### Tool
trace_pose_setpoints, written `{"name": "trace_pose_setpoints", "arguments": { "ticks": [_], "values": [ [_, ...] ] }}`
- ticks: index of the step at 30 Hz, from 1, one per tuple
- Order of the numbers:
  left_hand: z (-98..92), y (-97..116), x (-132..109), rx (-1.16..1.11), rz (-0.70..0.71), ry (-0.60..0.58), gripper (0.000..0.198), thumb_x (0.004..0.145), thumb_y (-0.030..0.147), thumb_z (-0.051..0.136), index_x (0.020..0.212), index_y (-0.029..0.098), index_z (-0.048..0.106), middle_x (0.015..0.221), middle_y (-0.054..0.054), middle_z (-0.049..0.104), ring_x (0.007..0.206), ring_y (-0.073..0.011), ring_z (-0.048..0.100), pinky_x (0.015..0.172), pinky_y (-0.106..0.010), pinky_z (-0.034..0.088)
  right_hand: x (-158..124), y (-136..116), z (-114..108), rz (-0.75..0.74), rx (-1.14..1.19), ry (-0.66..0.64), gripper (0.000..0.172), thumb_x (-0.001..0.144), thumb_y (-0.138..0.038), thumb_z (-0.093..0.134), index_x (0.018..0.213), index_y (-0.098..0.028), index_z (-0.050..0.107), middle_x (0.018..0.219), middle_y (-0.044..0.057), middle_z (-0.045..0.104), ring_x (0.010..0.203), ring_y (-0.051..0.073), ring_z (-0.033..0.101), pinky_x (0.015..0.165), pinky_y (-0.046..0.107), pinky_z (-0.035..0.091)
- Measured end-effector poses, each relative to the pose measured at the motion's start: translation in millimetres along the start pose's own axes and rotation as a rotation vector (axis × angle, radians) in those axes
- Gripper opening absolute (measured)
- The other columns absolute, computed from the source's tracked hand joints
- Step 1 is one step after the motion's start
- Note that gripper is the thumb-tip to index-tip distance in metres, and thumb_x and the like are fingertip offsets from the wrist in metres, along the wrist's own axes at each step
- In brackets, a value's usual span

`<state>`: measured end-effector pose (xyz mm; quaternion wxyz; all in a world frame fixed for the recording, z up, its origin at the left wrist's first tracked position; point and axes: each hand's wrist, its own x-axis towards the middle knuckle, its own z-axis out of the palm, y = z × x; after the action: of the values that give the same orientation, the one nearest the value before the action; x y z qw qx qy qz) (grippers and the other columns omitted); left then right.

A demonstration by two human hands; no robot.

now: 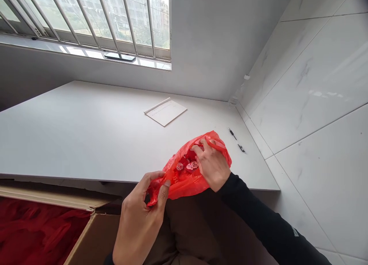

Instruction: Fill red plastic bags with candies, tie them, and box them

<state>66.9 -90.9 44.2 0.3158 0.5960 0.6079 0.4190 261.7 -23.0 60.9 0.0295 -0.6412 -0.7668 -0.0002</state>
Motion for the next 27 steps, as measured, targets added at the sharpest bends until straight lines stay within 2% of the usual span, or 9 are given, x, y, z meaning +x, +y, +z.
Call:
{"name": "trace_pose_setpoints", "arguments": {
  "ticks": [3,5,7,9,11,14,17,22,27],
  "values": [
    [0.1,3,3,-0.139,0.006,0.014,0.030,0.090,0.051,0.064,0.101,0.025,0.072,0.092,0.000,0.073,0.079,-0.0164,0.065,0.070,-0.022,0.052,-6,-10,10,-0.196,0.065,-0.081,0.030,0.097,-0.006,0.044,0.117,-0.019,0.062,0.108,0.012,0.067,0.100,0.027,0.064,0.077,0.035,0.048],
    [0.1,2,6,-0.264,-0.044,0.017,0.030,0.089,0.051,0.067,0.099,0.024,0.074,0.091,0.000,0.073,0.079,-0.0161,0.065,0.070,-0.021,0.052,-8,-17,20,-0.271,0.101,-0.165,0.023,0.098,-0.017,0.052,0.119,-0.021,0.061,0.093,0.007,0.069,0.086,0.025,0.067,0.069,0.033,0.046],
    [0.4,-1,8,-0.426,-0.129,0.008,0.030,0.087,0.051,0.070,0.102,0.025,0.075,0.095,0.000,0.074,0.083,-0.0168,0.066,0.073,-0.021,0.054,-7,-23,31,-0.299,0.120,-0.209,0.029,0.095,-0.030,0.062,0.123,-0.021,0.058,0.087,0.006,0.071,0.081,0.025,0.068,0.067,0.032,0.045],
    [0.9,-5,10,-0.583,-0.210,0.015,0.033,0.084,0.051,0.073,0.107,0.027,0.075,0.102,0.000,0.075,0.092,-0.0190,0.067,0.076,-0.022,0.056,-5,-26,39,-0.307,0.134,-0.225,0.036,0.092,-0.033,0.066,0.125,-0.021,0.057,0.088,0.006,0.072,0.083,0.026,0.069,0.069,0.033,0.044],
    [1.2,-7,11,-0.689,-0.261,0.059,0.038,0.079,0.052,0.078,0.108,0.027,0.076,0.106,-0.001,0.075,0.099,-0.0220,0.068,0.078,-0.024,0.058,-3,-26,43,-0.305,0.151,-0.227,0.034,0.092,-0.032,0.066,0.122,-0.022,0.057,0.091,0.006,0.072,0.085,0.026,0.069,0.070,0.032,0.044],
    [1.1,-6,13,-0.763,-0.293,0.132,0.042,0.072,0.051,0.083,0.106,0.026,0.078,0.105,-0.002,0.077,0.103,-0.0255,0.069,0.080,-0.028,0.060,0,-24,40,-0.292,0.187,-0.219,0.026,0.091,-0.030,0.065,0.115,-0.021,0.059,0.091,0.006,0.071,0.085,0.025,0.069,0.067,0.031,0.043],
    [1.2,-2,14,-0.801,-0.314,0.173,0.039,0.073,0.048,0.083,0.104,0.025,0.078,0.105,-0.003,0.077,0.105,-0.0267,0.069,0.084,-0.031,0.061,1,-20,34,-0.248,0.236,-0.182,0.025,0.096,-0.029,0.058,0.118,-0.020,0.056,0.096,0.007,0.070,0.088,0.023,0.068,0.067,0.030,0.044],
    [1.9,1,16,-0.865,-0.339,0.191,0.036,0.073,0.046,0.085,0.102,0.026,0.078,0.109,-0.002,0.077,0.110,-0.0266,0.068,0.087,-0.030,0.061,2,-14,35,-0.249,0.341,-0.037,0.046,0.097,-0.016,0.050,0.142,-0.017,0.044,0.119,0.011,0.065,0.115,0.025,0.057,0.083,0.032,0.048],
    [0.1,-2,16,-0.859,-0.332,0.222,0.038,0.075,0.047,0.083,0.106,0.027,0.078,0.102,-0.001,0.078,0.106,-0.0248,0.070,0.079,-0.026,0.061,0,-12,41,-0.288,0.232,-0.111,0.045,0.089,-0.014,0.058,0.134,-0.019,0.056,0.128,0.011,0.060,0.118,0.028,0.053,0.093,0.039,0.046]
  ]
}}
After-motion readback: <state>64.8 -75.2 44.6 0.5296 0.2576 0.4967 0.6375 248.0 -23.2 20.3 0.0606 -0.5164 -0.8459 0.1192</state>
